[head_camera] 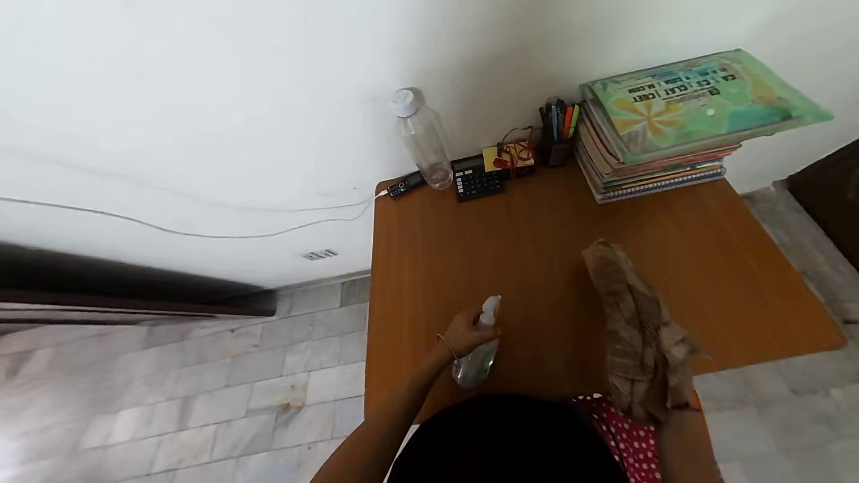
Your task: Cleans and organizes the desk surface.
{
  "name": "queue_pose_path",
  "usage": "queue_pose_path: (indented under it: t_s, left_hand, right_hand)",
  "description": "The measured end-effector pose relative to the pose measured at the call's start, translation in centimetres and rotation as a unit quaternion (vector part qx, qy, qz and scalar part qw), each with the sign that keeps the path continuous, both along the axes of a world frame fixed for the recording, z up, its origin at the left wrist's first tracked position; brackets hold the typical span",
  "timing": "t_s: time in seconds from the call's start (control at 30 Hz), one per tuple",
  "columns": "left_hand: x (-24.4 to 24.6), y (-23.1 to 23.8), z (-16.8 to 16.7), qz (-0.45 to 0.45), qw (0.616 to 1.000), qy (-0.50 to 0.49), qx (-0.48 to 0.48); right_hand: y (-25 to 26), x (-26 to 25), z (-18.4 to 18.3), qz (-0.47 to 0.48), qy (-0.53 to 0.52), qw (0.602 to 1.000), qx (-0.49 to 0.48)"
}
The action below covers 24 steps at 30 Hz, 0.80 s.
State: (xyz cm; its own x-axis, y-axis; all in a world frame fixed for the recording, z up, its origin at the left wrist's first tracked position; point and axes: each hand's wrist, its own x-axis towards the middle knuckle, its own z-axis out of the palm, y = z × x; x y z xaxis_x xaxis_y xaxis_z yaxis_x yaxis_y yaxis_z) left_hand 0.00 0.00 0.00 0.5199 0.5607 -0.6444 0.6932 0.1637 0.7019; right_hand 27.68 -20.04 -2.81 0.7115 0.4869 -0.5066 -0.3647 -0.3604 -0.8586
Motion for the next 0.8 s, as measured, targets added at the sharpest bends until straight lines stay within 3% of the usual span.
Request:
queue_pose_path:
  t_s: [0.13,0.23,0.3,0.43,0.5,0.57,0.6,0.7,0.8]
  left_hand:
    - [-0.2,0.2,-0.5,-0.010,0.999,-0.026,-0.024]
    - [-0.2,0.1,-0.3,-0.005,0.999,-0.025,-0.034]
    - [-0.1,-0.1,-0.1,0.004,1.000,-0.020,-0.015]
    - [0.0,-0.2,0.3,0.001,1.000,-0.027,-0.005]
    - [0.3,-0.4,1.1,-0.031,0.999,-0.033,-0.023]
    - [0.7,-0.7,2.1,-0.073,0.996,-0.047,-0.030]
    - [1.0,-0.9,2.5,-0.097,0.993,-0.056,-0.027]
    - [2.2,-1.4,3.5,-0.160,0.986,-0.054,-0.001]
    - [2.3,-1.5,3.1,-0.159,0.986,-0.024,0.035]
  right_hand:
    - [4.6,-0.8,6.8,-0.067,0.056,0.985,-0.146]
    - [4.6,-0.8,6.4,0.050,-0.036,0.976,-0.207]
    - [3.6,-1.5,3.6,0.052,-0.125,0.979,-0.153]
    - [5.9,-2.4,7.4,0.094,-0.017,0.968,-0.234]
    - [5.8,-2.8,7.6,0.159,0.012,0.962,-0.221]
    - [4.5,-4.0,2.2,0.157,-0.052,0.977,-0.133]
    - [4.5,-4.7,1.1,0.166,-0.068,0.978,-0.108]
    - [6.8,-6.6,6.2,0.222,0.000,0.965,-0.139]
    - [7.7,-6.8,7.0,0.164,0.072,0.979,-0.095]
